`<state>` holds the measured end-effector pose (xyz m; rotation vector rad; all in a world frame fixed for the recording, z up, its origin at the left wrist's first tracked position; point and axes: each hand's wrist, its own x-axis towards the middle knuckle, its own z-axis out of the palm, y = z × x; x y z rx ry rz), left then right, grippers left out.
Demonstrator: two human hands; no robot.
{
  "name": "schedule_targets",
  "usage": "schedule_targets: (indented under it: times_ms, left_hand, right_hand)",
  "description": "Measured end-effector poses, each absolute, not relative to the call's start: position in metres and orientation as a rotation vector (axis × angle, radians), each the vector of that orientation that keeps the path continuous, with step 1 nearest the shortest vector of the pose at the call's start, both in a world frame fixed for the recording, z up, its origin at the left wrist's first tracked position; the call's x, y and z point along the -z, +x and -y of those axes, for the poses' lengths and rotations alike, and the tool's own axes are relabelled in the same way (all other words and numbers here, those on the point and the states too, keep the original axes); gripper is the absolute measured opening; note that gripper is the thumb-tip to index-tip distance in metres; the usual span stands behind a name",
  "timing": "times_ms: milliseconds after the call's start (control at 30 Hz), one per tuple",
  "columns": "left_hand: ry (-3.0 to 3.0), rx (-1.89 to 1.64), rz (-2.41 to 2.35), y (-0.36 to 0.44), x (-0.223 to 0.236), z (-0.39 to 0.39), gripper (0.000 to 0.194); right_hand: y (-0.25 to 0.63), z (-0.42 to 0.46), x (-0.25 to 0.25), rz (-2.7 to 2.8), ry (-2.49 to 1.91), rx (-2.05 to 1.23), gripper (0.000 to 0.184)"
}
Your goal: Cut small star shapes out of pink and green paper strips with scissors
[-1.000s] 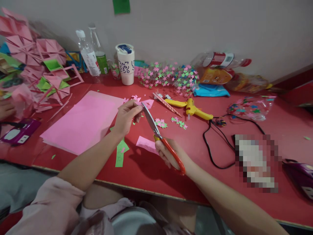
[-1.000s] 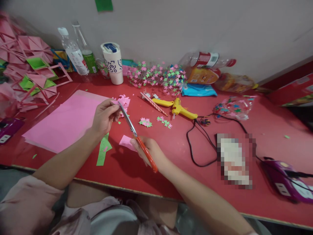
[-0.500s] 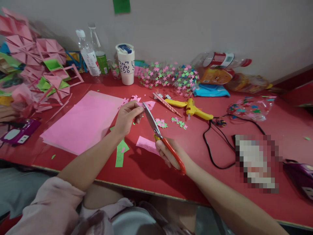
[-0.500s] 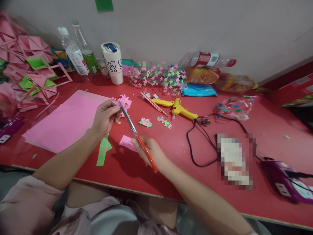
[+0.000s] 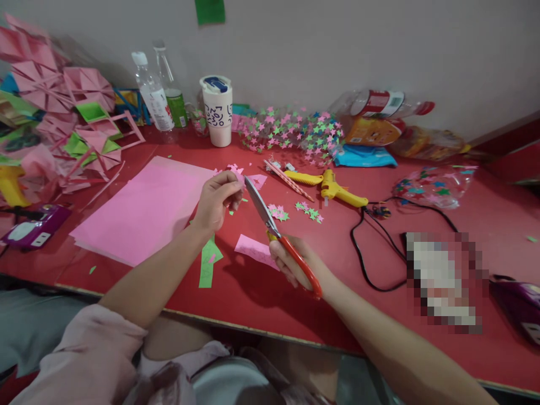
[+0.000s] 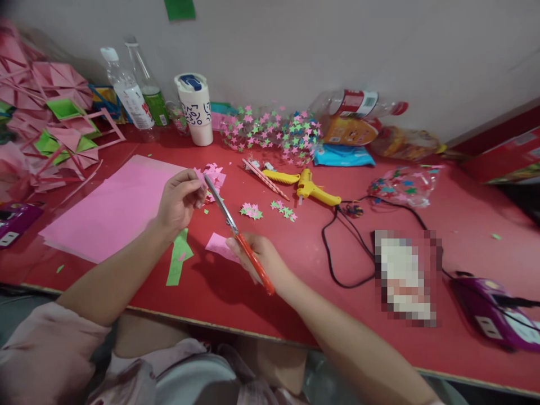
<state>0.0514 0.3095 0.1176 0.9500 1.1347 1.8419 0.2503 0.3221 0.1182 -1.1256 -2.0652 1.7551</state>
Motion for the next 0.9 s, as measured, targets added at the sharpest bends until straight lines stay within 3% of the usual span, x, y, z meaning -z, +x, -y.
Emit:
schedule_targets:
  times_ms: [900]
  left_hand:
    - [1.063, -1.887, -1.31, 0.0461, -0.1198, -0.3117, 0.014]
  right_hand:
    - [0.2532, -0.3255, -0.1157, 2.139, -1.099, -1.681, 0.049]
